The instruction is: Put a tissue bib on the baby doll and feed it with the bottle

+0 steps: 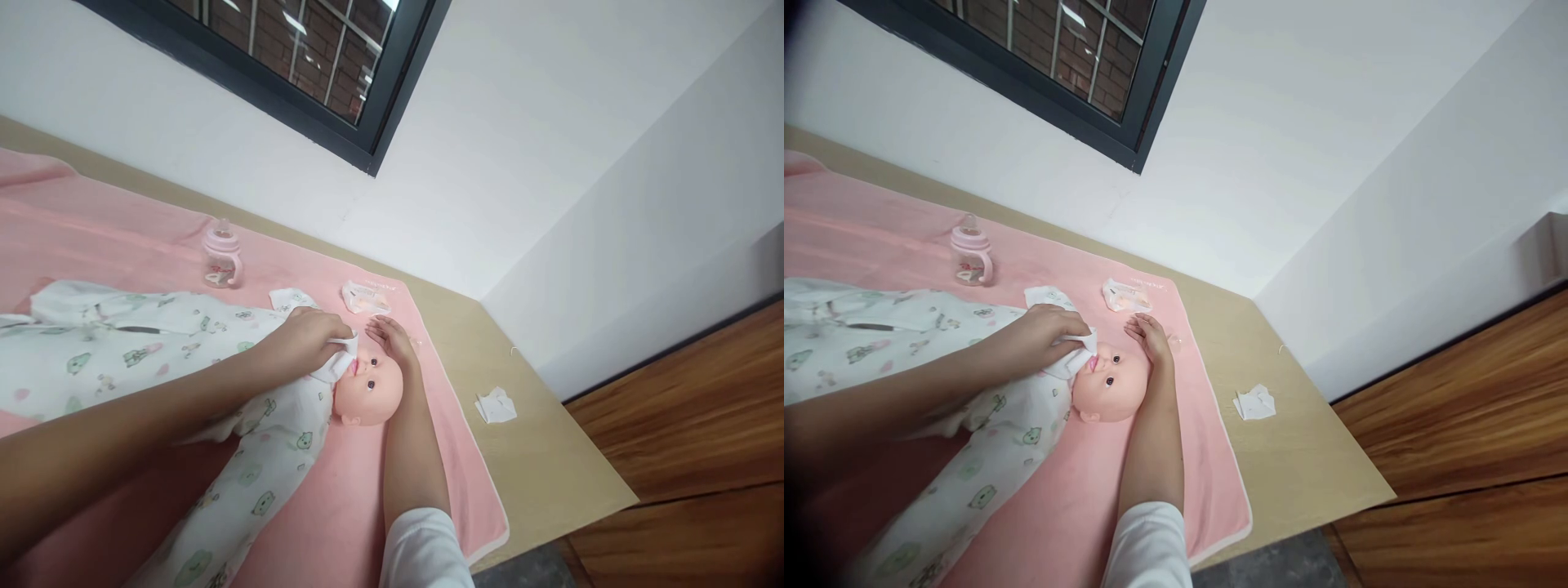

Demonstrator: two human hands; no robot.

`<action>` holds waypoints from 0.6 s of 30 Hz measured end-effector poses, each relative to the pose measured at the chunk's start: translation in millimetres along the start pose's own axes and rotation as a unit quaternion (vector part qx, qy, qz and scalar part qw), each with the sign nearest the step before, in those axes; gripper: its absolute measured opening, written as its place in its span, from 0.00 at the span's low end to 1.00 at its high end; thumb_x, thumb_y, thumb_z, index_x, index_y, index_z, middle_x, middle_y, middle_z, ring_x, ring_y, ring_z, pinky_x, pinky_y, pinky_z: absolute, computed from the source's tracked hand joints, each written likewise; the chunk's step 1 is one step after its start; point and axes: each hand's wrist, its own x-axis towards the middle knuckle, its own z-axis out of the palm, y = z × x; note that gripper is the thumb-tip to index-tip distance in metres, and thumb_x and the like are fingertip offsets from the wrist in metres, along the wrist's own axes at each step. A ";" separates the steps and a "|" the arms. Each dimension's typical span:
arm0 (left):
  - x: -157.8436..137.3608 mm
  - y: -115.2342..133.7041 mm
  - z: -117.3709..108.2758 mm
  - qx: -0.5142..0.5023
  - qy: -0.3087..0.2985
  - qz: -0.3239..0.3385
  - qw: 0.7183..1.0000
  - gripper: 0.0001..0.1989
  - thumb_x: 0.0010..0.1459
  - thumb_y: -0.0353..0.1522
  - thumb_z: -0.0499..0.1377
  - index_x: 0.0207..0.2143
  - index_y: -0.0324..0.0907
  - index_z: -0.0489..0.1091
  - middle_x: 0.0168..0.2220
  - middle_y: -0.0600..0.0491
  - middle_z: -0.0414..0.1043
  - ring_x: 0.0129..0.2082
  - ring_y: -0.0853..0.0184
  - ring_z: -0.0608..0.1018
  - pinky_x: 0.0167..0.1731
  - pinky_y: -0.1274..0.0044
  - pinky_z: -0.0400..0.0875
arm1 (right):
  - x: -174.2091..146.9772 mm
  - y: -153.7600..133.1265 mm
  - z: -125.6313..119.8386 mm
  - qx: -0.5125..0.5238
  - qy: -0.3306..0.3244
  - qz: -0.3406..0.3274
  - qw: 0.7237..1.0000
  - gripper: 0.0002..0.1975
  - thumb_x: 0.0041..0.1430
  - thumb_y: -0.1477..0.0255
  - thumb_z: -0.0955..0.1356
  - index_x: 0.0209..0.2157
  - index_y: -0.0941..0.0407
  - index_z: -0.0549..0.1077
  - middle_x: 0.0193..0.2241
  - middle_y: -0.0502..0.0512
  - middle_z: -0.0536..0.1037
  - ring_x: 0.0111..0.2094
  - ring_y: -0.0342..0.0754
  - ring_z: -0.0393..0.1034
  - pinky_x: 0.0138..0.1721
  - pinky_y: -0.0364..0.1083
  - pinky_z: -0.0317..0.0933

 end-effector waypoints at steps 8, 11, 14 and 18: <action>-0.9 3.5 1.3 0.017 0.001 -0.021 1.000 0.15 0.58 0.31 0.50 0.36 0.44 0.77 0.42 0.51 0.79 0.45 0.58 0.76 0.50 0.66 0.62 | -3.6 -2.0 2.6 0.000 0.001 0.001 1.000 0.11 0.55 0.73 0.73 0.41 0.57 0.73 0.35 0.56 0.81 0.39 0.47 0.79 0.53 0.49 0.72; -1.0 5.4 -2.1 0.015 0.005 -0.015 1.000 0.15 0.56 0.29 0.50 0.35 0.43 0.77 0.41 0.50 0.78 0.44 0.59 0.76 0.46 0.69 0.64 | -5.2 -2.7 3.4 0.001 0.002 0.000 1.000 0.11 0.55 0.73 0.73 0.40 0.57 0.73 0.35 0.56 0.81 0.39 0.47 0.78 0.54 0.49 0.71; -2.0 9.6 -8.6 -0.011 -0.018 -0.031 0.999 0.17 0.53 0.24 0.49 0.35 0.42 0.76 0.42 0.50 0.77 0.42 0.62 0.77 0.41 0.73 0.66 | -5.8 -2.5 3.5 0.002 0.000 -0.002 1.000 0.11 0.55 0.74 0.73 0.40 0.57 0.73 0.36 0.55 0.81 0.40 0.47 0.78 0.54 0.49 0.71; -4.9 17.4 -15.8 -0.052 -0.027 -0.045 0.997 0.16 0.51 0.22 0.48 0.31 0.42 0.75 0.40 0.54 0.75 0.38 0.66 0.75 0.36 0.76 0.65 | -3.6 -1.5 2.4 0.002 -0.003 -0.001 1.000 0.12 0.54 0.74 0.73 0.41 0.57 0.72 0.36 0.55 0.81 0.40 0.46 0.78 0.53 0.48 0.71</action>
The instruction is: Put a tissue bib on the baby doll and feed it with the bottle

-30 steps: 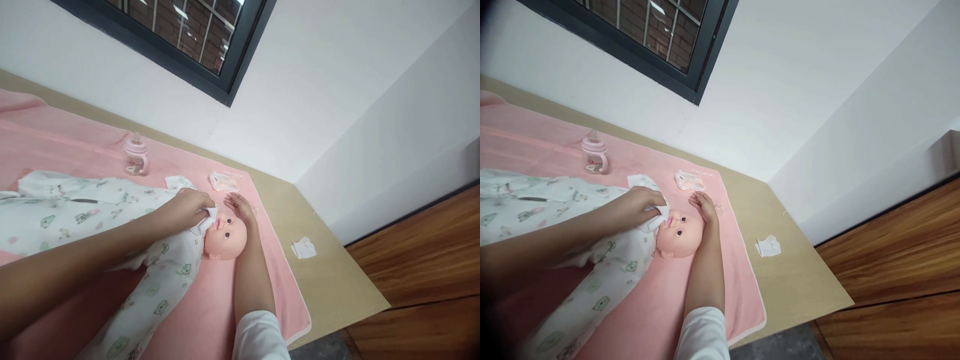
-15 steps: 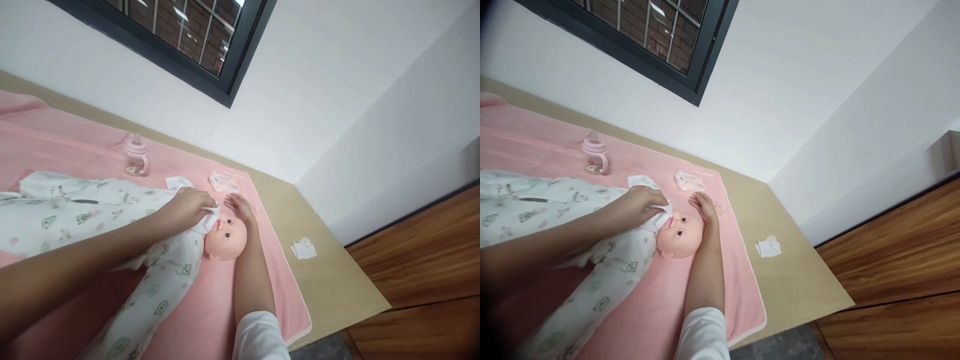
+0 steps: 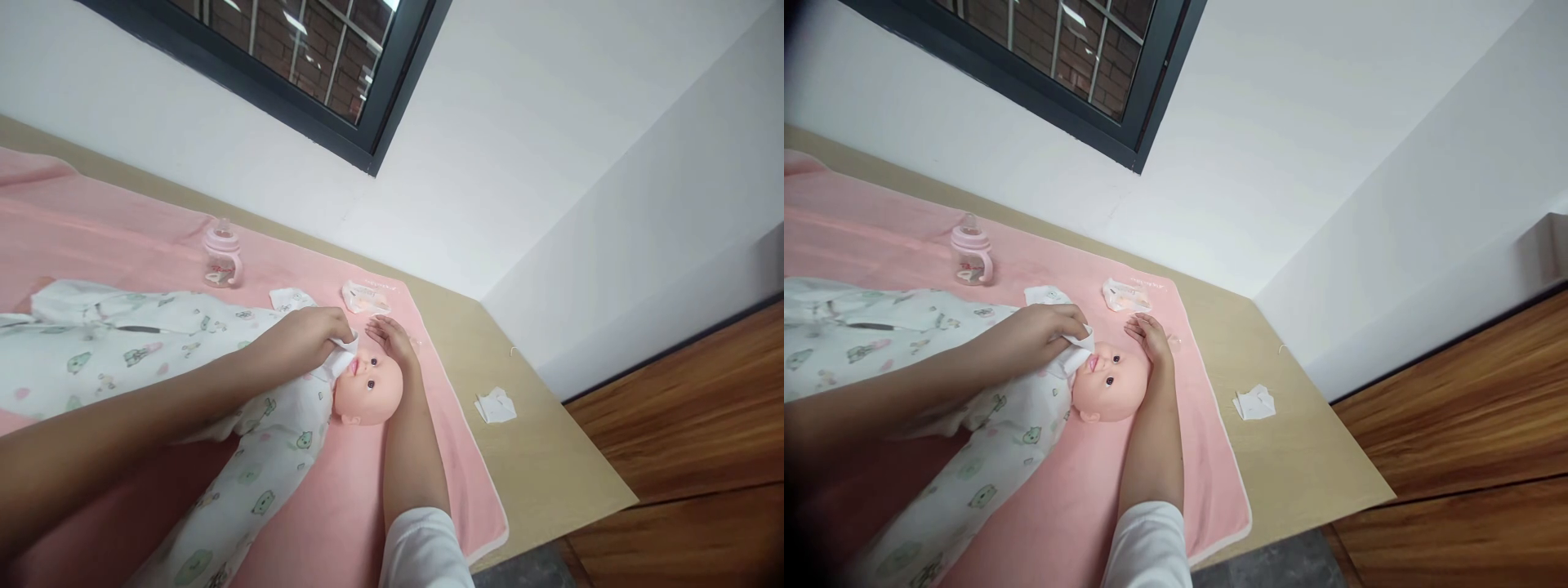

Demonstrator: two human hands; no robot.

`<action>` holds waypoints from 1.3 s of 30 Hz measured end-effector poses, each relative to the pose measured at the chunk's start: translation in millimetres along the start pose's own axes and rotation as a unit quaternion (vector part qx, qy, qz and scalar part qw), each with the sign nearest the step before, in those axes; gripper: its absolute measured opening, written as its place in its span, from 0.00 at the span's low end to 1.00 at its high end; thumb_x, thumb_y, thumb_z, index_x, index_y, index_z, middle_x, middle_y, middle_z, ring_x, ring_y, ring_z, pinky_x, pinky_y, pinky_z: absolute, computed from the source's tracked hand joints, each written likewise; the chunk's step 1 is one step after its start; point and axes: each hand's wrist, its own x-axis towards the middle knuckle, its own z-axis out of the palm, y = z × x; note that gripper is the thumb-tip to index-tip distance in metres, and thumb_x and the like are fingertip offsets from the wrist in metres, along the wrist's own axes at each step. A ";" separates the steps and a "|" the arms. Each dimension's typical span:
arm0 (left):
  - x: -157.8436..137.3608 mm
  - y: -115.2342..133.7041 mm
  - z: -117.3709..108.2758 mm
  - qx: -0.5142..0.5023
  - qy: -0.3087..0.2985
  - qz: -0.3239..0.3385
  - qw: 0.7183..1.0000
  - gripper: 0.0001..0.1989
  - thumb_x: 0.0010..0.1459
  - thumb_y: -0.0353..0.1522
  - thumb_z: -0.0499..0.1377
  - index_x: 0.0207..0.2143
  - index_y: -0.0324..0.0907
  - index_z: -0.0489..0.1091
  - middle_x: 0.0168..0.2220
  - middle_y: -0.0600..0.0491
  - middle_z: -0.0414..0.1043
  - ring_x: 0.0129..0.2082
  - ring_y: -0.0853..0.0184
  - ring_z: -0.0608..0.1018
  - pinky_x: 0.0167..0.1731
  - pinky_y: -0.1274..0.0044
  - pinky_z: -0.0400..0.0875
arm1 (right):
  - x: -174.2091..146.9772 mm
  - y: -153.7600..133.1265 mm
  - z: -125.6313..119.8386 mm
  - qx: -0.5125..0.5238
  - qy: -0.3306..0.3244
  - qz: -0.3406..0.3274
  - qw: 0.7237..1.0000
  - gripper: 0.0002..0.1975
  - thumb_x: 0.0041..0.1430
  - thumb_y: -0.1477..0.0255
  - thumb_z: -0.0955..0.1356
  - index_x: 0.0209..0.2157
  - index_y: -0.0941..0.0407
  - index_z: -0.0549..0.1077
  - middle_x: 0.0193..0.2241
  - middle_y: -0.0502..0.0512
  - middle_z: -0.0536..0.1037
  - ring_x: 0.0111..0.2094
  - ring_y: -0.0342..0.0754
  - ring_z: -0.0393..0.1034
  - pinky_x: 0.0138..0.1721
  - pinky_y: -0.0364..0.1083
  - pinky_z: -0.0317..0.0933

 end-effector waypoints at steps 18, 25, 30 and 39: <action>-3.7 12.0 5.7 0.021 -0.033 0.033 0.999 0.13 0.50 0.21 0.48 0.26 0.40 0.70 0.43 0.54 0.71 0.34 0.70 0.73 0.34 0.77 0.61 | 6.1 2.2 -3.6 -0.002 -0.006 0.004 1.000 0.14 0.52 0.72 0.74 0.41 0.57 0.73 0.35 0.54 0.81 0.39 0.47 0.78 0.53 0.48 0.71; -2.1 7.3 7.8 0.021 -0.027 0.035 0.999 0.14 0.47 0.21 0.47 0.27 0.40 0.71 0.45 0.53 0.70 0.37 0.68 0.75 0.34 0.77 0.62 | 4.7 0.6 -2.4 0.000 -0.010 0.006 1.000 0.14 0.52 0.72 0.74 0.41 0.57 0.73 0.34 0.54 0.81 0.39 0.47 0.78 0.53 0.48 0.71; -2.2 4.9 8.5 0.013 -0.021 0.042 0.999 0.14 0.47 0.22 0.47 0.27 0.40 0.71 0.43 0.52 0.70 0.36 0.68 0.75 0.34 0.77 0.62 | 2.9 0.8 -1.6 0.003 -0.006 -0.001 1.000 0.13 0.53 0.71 0.74 0.41 0.57 0.73 0.34 0.55 0.81 0.40 0.47 0.79 0.53 0.49 0.71; -1.0 7.9 6.9 0.037 -0.034 0.016 0.999 0.15 0.56 0.23 0.47 0.29 0.41 0.73 0.43 0.53 0.70 0.35 0.68 0.75 0.36 0.76 0.63 | -3.0 -2.2 4.4 -0.022 0.003 0.008 1.000 0.11 0.54 0.73 0.73 0.39 0.57 0.73 0.34 0.54 0.81 0.37 0.46 0.78 0.52 0.49 0.71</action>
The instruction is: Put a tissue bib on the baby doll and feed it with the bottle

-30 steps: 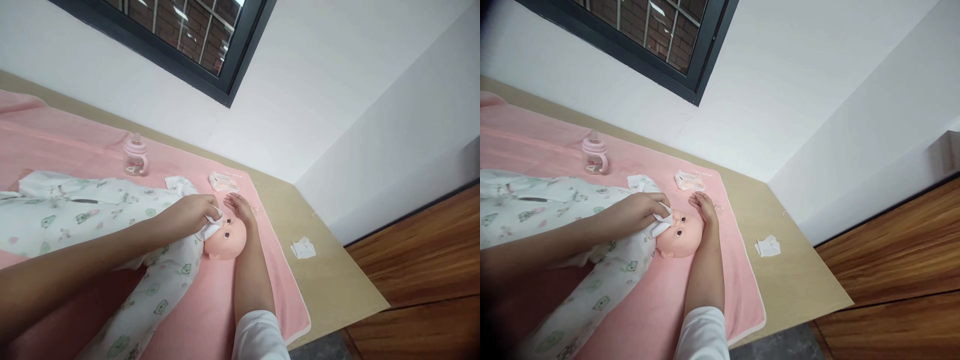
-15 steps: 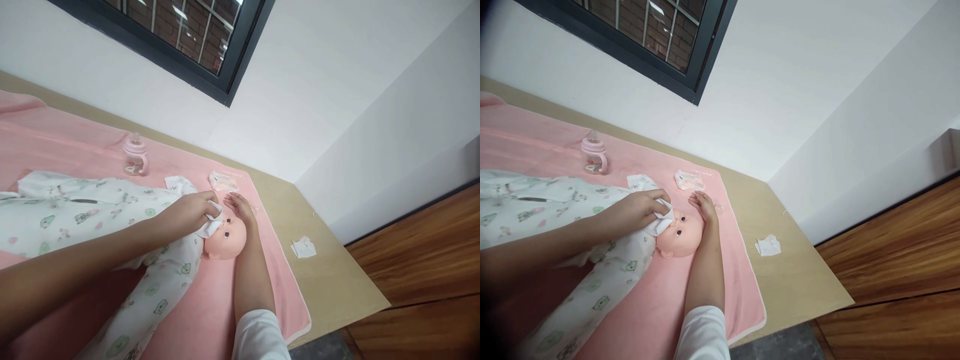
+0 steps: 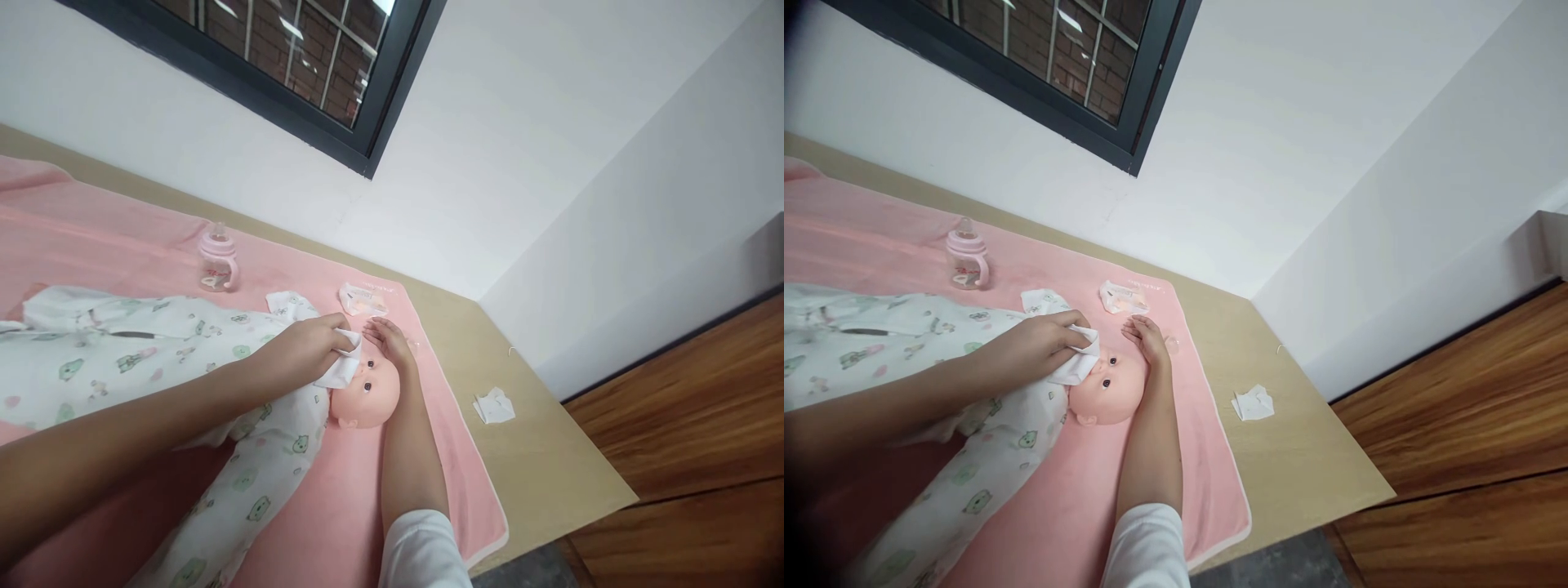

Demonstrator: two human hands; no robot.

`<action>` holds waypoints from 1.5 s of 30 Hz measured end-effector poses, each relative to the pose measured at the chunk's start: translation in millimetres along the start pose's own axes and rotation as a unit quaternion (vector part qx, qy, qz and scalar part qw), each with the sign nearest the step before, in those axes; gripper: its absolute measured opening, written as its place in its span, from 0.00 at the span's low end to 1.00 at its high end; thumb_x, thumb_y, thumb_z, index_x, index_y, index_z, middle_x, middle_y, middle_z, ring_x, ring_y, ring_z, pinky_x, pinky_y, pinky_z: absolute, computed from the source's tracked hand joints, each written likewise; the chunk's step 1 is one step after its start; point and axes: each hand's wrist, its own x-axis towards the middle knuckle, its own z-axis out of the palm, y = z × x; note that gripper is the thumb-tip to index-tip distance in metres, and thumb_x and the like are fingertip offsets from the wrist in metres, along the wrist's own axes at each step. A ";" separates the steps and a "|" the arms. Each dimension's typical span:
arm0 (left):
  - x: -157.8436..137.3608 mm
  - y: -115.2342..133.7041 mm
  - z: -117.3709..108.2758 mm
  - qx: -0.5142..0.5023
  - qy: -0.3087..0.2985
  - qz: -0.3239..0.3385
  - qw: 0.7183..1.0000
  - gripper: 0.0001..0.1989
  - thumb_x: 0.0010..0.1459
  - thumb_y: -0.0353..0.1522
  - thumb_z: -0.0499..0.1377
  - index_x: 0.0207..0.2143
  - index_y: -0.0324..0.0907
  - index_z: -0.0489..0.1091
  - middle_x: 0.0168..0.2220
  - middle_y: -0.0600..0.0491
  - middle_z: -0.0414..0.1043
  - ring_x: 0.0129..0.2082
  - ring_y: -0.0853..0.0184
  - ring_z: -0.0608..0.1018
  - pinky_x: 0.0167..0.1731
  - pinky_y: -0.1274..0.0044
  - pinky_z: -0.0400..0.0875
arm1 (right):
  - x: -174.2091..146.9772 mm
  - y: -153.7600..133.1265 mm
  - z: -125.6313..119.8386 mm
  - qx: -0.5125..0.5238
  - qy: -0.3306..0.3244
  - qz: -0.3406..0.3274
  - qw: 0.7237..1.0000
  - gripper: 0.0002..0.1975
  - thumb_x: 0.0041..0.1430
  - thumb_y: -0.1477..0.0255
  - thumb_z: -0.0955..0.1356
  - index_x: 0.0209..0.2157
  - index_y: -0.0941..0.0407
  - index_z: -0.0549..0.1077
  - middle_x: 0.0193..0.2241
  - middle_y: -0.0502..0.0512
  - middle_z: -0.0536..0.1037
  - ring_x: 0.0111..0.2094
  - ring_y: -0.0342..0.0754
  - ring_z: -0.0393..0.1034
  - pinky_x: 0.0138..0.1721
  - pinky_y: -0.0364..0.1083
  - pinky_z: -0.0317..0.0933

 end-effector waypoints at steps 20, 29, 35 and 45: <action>-21.2 -16.9 -65.2 0.026 0.162 0.019 0.986 0.17 0.59 0.40 0.50 0.34 0.44 0.76 0.68 0.53 0.54 0.65 0.52 0.63 0.57 0.64 0.66 | -137.3 -145.6 140.2 -0.420 -0.206 -0.365 0.805 0.23 0.58 0.66 0.73 0.55 0.47 0.69 0.56 0.53 0.73 0.61 0.52 0.64 0.63 0.57 0.57; -20.5 -24.2 -70.5 0.061 0.131 0.014 0.989 0.19 0.59 0.42 0.49 0.38 0.51 0.79 0.67 0.56 0.57 0.67 0.53 0.59 0.61 0.58 0.61 | -134.7 -136.3 149.9 -0.496 -0.148 -0.366 0.773 0.11 0.60 0.61 0.71 0.39 0.53 0.72 0.57 0.57 0.70 0.61 0.52 0.62 0.60 0.54 0.59; -20.5 -42.3 -86.4 0.021 0.166 -0.039 0.985 0.24 0.59 0.47 0.50 0.52 0.52 0.73 0.65 0.54 0.62 0.64 0.54 0.65 0.62 0.60 0.59 | -114.9 -136.1 133.3 -0.416 -0.109 -0.336 0.838 0.11 0.57 0.62 0.72 0.33 0.54 0.72 0.46 0.55 0.77 0.51 0.50 0.69 0.53 0.49 0.62; -30.8 -136.0 -137.0 -0.028 0.211 -0.269 0.939 0.21 0.56 0.44 0.52 0.46 0.43 0.73 0.52 0.50 0.75 0.48 0.57 0.76 0.50 0.69 0.68 | -64.2 -125.3 55.4 -0.314 0.067 -0.151 0.935 0.21 0.45 0.63 0.72 0.41 0.54 0.68 0.25 0.46 0.71 0.28 0.45 0.67 0.29 0.42 0.59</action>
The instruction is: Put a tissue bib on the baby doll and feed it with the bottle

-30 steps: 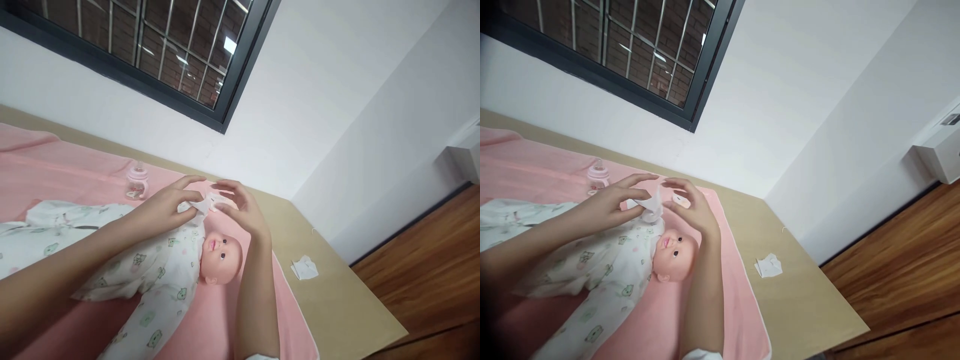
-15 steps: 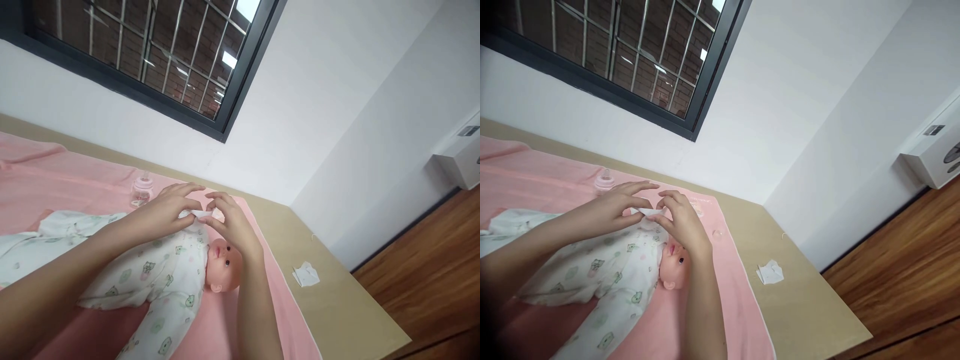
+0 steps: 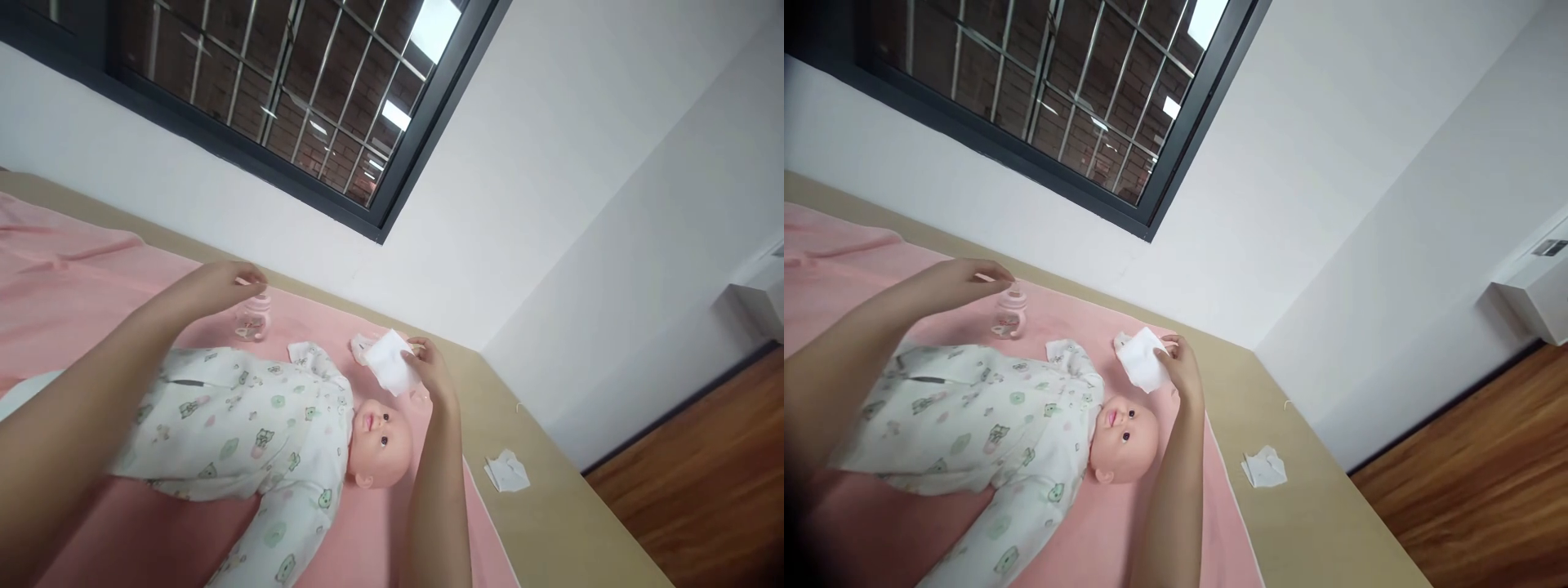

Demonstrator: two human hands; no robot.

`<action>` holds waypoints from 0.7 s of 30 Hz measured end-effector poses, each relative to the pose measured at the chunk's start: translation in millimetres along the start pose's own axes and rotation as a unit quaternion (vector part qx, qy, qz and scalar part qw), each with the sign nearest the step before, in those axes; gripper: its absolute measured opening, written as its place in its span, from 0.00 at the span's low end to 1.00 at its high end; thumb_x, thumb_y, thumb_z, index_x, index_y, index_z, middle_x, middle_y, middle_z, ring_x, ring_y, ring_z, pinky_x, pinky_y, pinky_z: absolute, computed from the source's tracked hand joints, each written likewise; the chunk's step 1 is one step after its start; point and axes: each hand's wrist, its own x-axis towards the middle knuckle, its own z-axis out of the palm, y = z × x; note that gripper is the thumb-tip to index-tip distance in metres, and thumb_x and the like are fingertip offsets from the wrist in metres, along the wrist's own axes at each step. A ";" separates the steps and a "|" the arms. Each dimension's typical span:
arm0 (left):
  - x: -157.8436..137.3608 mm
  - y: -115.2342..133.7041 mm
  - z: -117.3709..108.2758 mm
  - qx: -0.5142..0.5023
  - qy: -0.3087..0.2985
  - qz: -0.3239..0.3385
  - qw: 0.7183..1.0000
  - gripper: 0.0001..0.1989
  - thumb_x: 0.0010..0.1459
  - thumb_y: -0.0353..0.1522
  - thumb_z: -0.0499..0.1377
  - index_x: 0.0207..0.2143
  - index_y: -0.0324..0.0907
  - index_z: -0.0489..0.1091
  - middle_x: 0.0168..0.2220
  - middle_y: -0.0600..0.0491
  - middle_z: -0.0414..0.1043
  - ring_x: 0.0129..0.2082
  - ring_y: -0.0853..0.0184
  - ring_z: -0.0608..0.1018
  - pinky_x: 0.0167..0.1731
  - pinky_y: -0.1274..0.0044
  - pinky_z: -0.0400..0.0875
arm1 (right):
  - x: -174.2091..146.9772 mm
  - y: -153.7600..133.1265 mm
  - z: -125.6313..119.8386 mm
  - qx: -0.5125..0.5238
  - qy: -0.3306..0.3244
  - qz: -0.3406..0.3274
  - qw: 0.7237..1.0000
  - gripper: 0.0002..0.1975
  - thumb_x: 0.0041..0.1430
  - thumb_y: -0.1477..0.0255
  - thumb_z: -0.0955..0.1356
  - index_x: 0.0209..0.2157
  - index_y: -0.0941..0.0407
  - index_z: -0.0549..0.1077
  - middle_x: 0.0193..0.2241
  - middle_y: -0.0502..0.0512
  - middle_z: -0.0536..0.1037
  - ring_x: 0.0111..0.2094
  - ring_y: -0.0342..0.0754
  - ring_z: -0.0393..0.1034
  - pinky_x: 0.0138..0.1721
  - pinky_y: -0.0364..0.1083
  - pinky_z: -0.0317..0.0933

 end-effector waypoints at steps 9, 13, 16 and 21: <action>25.4 -41.4 10.2 0.043 -0.021 -0.080 0.996 0.26 0.51 0.47 0.52 0.46 0.44 0.75 0.53 0.51 0.75 0.50 0.56 0.76 0.49 0.69 0.67 | 14.6 49.2 -13.6 -0.031 0.031 0.091 0.995 0.14 0.44 0.68 0.67 0.36 0.54 0.70 0.25 0.47 0.73 0.25 0.45 0.68 0.25 0.42 0.59; 27.5 -41.6 9.6 0.040 -0.030 -0.089 0.995 0.23 0.54 0.45 0.53 0.46 0.45 0.74 0.53 0.52 0.75 0.50 0.57 0.76 0.52 0.70 0.66 | 30.8 48.2 -2.3 -0.003 0.013 0.044 0.999 0.14 0.47 0.65 0.68 0.35 0.56 0.77 0.35 0.55 0.78 0.33 0.47 0.71 0.33 0.45 0.64; 27.5 -43.3 7.4 0.036 -0.032 -0.094 0.994 0.21 0.55 0.44 0.53 0.47 0.45 0.74 0.53 0.53 0.74 0.51 0.58 0.75 0.54 0.69 0.66 | 51.8 42.5 10.5 0.027 0.007 0.016 0.999 0.16 0.46 0.67 0.70 0.38 0.55 0.78 0.46 0.56 0.78 0.40 0.48 0.72 0.40 0.46 0.67; 20.9 -39.8 2.3 0.032 -0.029 -0.089 0.995 0.23 0.57 0.45 0.54 0.48 0.41 0.73 0.54 0.49 0.74 0.51 0.56 0.74 0.55 0.67 0.65 | 81.6 39.6 23.2 0.074 -0.058 0.054 0.994 0.19 0.47 0.72 0.72 0.44 0.57 0.77 0.43 0.57 0.79 0.38 0.46 0.73 0.41 0.46 0.70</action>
